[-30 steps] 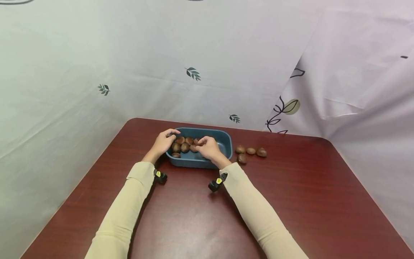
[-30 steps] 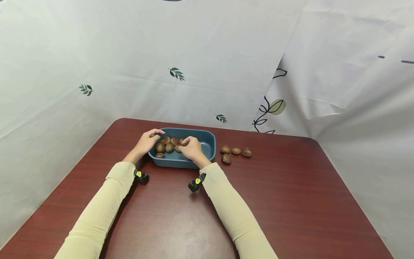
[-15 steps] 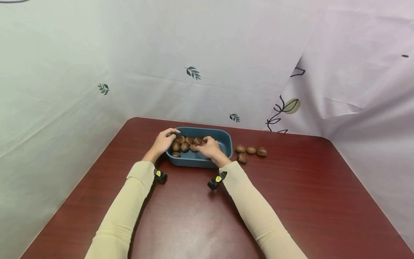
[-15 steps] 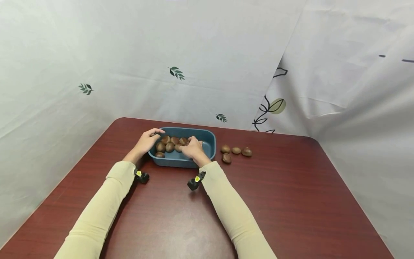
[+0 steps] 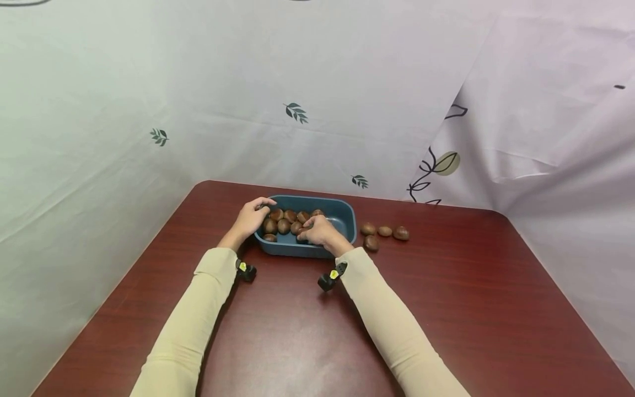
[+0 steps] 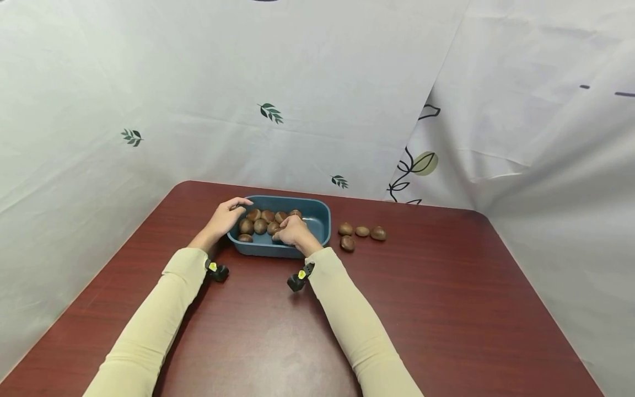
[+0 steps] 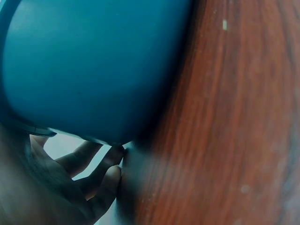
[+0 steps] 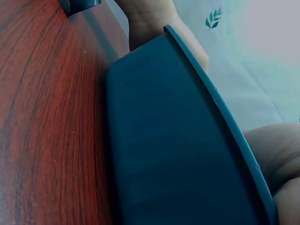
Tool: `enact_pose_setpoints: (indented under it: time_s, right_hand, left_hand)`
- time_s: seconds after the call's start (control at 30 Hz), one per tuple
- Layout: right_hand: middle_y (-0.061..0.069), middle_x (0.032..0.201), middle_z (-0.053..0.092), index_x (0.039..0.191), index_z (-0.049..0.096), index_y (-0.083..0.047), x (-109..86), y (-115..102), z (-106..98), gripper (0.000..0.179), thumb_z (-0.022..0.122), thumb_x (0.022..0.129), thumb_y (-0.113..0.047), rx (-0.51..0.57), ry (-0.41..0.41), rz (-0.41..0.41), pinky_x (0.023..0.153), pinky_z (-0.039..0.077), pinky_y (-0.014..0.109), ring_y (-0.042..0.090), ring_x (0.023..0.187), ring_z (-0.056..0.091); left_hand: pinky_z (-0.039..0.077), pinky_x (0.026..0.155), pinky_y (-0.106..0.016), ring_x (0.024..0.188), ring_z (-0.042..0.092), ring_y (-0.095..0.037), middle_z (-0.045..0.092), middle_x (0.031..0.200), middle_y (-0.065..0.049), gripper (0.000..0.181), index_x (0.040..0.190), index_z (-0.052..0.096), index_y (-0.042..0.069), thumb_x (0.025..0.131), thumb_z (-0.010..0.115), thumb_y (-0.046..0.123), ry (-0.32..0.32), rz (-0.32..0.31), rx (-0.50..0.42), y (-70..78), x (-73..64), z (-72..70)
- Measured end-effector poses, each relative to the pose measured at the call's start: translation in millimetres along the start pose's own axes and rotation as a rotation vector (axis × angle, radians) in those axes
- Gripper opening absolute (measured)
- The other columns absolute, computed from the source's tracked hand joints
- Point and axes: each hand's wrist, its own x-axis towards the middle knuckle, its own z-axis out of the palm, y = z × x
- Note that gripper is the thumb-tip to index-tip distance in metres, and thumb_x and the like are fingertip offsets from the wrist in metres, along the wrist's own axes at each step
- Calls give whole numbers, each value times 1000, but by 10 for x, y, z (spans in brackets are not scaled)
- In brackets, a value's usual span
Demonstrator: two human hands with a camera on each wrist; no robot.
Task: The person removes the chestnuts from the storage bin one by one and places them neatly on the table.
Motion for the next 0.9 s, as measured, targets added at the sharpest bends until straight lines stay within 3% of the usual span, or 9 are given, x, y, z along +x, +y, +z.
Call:
enact_pose_setpoints:
  time_s: [0.1, 0.2, 0.4, 0.63, 0.73, 0.87, 0.9]
  right_hand:
    - [9, 90, 65, 88, 69, -3, 7, -10, 7, 13, 76, 88, -14, -19, -16, 7, 63, 45, 29, 15, 70, 57]
    - [6, 74, 63, 77, 68, -4, 9, -12, 12, 17, 76, 88, -14, -38, -15, -11, 60, 43, 29, 14, 63, 53]
    - [5, 88, 63, 87, 67, -6, -9, 22, 30, 13, 76, 88, -15, -48, 15, -77, 64, 46, 29, 15, 71, 57]
    - [12, 100, 64, 109, 68, 0, -30, 83, 29, 22, 73, 90, -9, 101, 47, -233, 61, 52, 29, 21, 72, 64]
    - [14, 101, 65, 116, 68, 2, -39, 84, 8, 28, 72, 90, -8, 170, 45, -271, 60, 55, 31, 29, 75, 67]
    - [17, 103, 68, 123, 66, 3, -42, 88, -17, 34, 71, 91, -7, 246, 36, -265, 64, 58, 35, 35, 82, 71]
    - [18, 105, 68, 124, 65, 3, -43, 92, -20, 35, 71, 91, -7, 264, 31, -259, 66, 58, 36, 36, 85, 71]
  left_hand:
    - [32, 105, -54, 143, 34, -34, 43, 152, -12, 33, 127, 64, 12, 101, 44, 18, 3, 1, -2, 5, 0, -4]
    - [31, 108, -55, 143, 33, -35, 43, 152, -12, 32, 127, 64, 12, 101, 44, 18, 4, 2, -1, 6, -1, -9]
    - [32, 105, -55, 141, 36, -36, 42, 152, -12, 33, 127, 63, 12, 102, 43, 18, 8, 1, 9, 7, -14, -7]
    - [32, 103, -52, 142, 34, -33, 43, 151, -12, 32, 126, 64, 12, 102, 44, 19, -1, 4, 7, 1, -14, 15]
    - [34, 101, -50, 135, 42, -33, 45, 150, -12, 32, 126, 64, 11, 102, 44, 17, 7, 10, 14, 3, -7, 13]
    - [35, 90, -46, 102, 50, -33, 49, 146, -12, 32, 126, 64, 11, 102, 44, 18, 12, 11, 18, 10, -13, 14]
    - [35, 89, -46, 100, 50, -32, 49, 146, -11, 33, 126, 64, 11, 102, 44, 18, 11, 11, 19, 7, -16, 16]
